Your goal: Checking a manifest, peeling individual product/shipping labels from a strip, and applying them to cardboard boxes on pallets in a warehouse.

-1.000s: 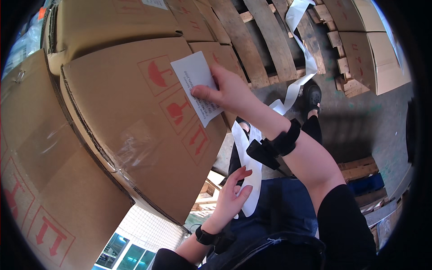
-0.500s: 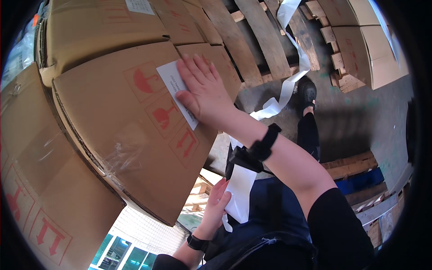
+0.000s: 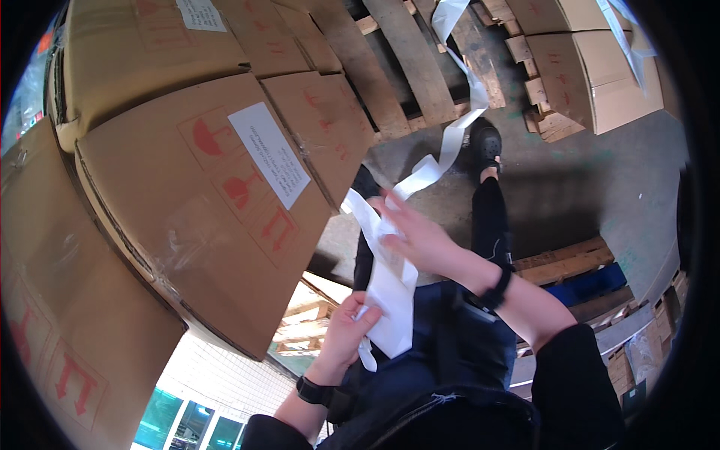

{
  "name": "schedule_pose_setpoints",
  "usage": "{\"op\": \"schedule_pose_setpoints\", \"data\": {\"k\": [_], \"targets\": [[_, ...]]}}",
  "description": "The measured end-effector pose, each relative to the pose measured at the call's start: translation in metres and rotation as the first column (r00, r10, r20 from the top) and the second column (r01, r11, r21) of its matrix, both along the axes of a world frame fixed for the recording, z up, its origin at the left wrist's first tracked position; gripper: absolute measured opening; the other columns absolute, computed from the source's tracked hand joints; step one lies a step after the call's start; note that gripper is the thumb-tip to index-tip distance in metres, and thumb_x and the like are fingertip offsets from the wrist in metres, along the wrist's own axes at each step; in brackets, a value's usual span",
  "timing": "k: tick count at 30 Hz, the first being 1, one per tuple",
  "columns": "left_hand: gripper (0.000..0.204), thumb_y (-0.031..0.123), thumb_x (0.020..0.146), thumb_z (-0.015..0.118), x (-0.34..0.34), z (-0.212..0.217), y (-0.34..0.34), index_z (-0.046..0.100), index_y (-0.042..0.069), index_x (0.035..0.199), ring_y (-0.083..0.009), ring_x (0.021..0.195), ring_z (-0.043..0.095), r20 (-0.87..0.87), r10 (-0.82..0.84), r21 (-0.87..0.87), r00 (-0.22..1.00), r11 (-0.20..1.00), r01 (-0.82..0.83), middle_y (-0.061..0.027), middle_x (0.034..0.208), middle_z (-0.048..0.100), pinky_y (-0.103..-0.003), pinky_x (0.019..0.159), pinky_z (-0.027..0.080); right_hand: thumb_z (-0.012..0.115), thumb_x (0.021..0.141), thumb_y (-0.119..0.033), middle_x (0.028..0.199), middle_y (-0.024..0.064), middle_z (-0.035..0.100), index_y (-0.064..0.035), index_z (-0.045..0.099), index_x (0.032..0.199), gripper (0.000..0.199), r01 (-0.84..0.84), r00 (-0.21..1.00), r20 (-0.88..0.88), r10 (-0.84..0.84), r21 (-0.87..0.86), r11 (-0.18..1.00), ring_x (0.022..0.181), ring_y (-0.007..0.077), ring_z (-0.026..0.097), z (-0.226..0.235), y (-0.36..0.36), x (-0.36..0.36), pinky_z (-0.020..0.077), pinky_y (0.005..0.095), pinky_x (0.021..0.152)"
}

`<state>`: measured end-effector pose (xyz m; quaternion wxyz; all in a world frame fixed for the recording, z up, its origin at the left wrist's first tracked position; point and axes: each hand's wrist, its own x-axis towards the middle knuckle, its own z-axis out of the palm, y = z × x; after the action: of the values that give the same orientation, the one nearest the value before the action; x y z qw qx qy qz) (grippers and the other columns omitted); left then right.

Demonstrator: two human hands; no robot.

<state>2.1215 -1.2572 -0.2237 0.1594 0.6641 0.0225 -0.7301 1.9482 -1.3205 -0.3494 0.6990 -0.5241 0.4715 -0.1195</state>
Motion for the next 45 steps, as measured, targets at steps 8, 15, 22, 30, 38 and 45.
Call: {"op": "schedule_pose_setpoints", "data": {"k": [8,15,22,30,38,45], "targets": [[0.026,0.011,0.082,0.064,-0.045,0.013,-0.011,0.051,0.006,0.104,-0.0092,0.085,0.055,-0.183,-0.136,-0.237,0.974,0.967,0.091,-0.0029,0.095,0.059,-0.026,0.077,0.046,0.049,0.092,-0.028,0.108,0.0102,0.054,-0.0153,0.016,0.142,0.061,0.283,0.406,0.016,-0.914,0.948,0.143,0.093,0.0163,0.056,0.061,0.036,-0.065,0.0464,0.0302,0.082],[0.06,0.022,0.078,0.071,-0.061,0.009,-0.036,0.041,0.0,0.125,-0.0139,0.107,0.048,-0.089,-0.37,-0.345,0.925,0.882,0.32,-0.0078,0.115,0.053,-0.026,0.088,0.038,0.06,0.081,-0.003,0.1,0.0048,0.058,-0.0009,0.054,0.113,0.032,0.605,0.543,0.127,-0.83,0.626,0.492,0.089,0.0099,0.055,0.086,0.039,-0.079,0.0464,0.0235,0.078],[0.018,0.009,0.084,0.061,-0.099,0.003,-0.046,0.062,0.004,0.101,-0.0085,0.082,0.052,0.119,-0.375,-0.447,0.919,0.806,0.387,-0.0015,0.09,0.056,-0.022,0.071,0.041,0.07,0.07,-0.025,0.088,0.0063,0.058,-0.0122,0.063,0.106,0.038,0.251,0.913,-0.142,-0.382,-0.542,0.802,0.075,0.0208,0.057,0.111,0.017,-0.116,0.0423,0.03,0.066],[0.018,0.003,0.082,0.059,-0.108,-0.007,-0.053,0.062,0.003,0.1,-0.009,0.08,0.052,0.209,-0.556,-0.581,0.804,0.591,0.56,-0.0014,0.087,0.053,-0.022,0.071,0.041,0.068,0.07,-0.009,0.082,0.0017,0.061,-0.0119,0.065,0.092,0.023,0.198,0.943,-0.145,-0.301,-0.484,0.853,0.075,0.0205,0.059,0.109,0.013,-0.128,0.0432,0.0305,0.066],[0.042,0.006,0.077,0.061,-0.026,-0.019,-0.05,0.052,0.007,0.118,-0.0174,0.094,0.056,0.667,-0.582,-0.233,0.465,0.431,0.872,-0.0069,0.099,0.056,-0.028,0.081,0.045,0.066,0.066,0.003,0.063,0.0024,0.058,-0.0067,0.068,0.087,0.023,0.26,0.914,-0.139,-0.381,-0.519,0.814,0.054,0.0147,0.047,0.143,-0.049,-0.206,0.0363,0.0255,0.051],[0.058,0.04,0.085,0.057,-0.066,0.014,-0.111,0.047,-0.001,0.124,-0.0168,0.103,0.054,-0.03,-0.449,-0.463,0.893,0.798,0.386,-0.011,0.115,0.056,-0.028,0.08,0.047,0.071,0.067,-0.007,0.075,0.0054,0.063,-0.0038,0.068,0.085,0.018,0.185,0.928,0.372,-0.018,-0.419,0.889,0.071,0.018,0.057,0.108,-0.101,-0.201,0.0435,0.0268,0.062]]}}
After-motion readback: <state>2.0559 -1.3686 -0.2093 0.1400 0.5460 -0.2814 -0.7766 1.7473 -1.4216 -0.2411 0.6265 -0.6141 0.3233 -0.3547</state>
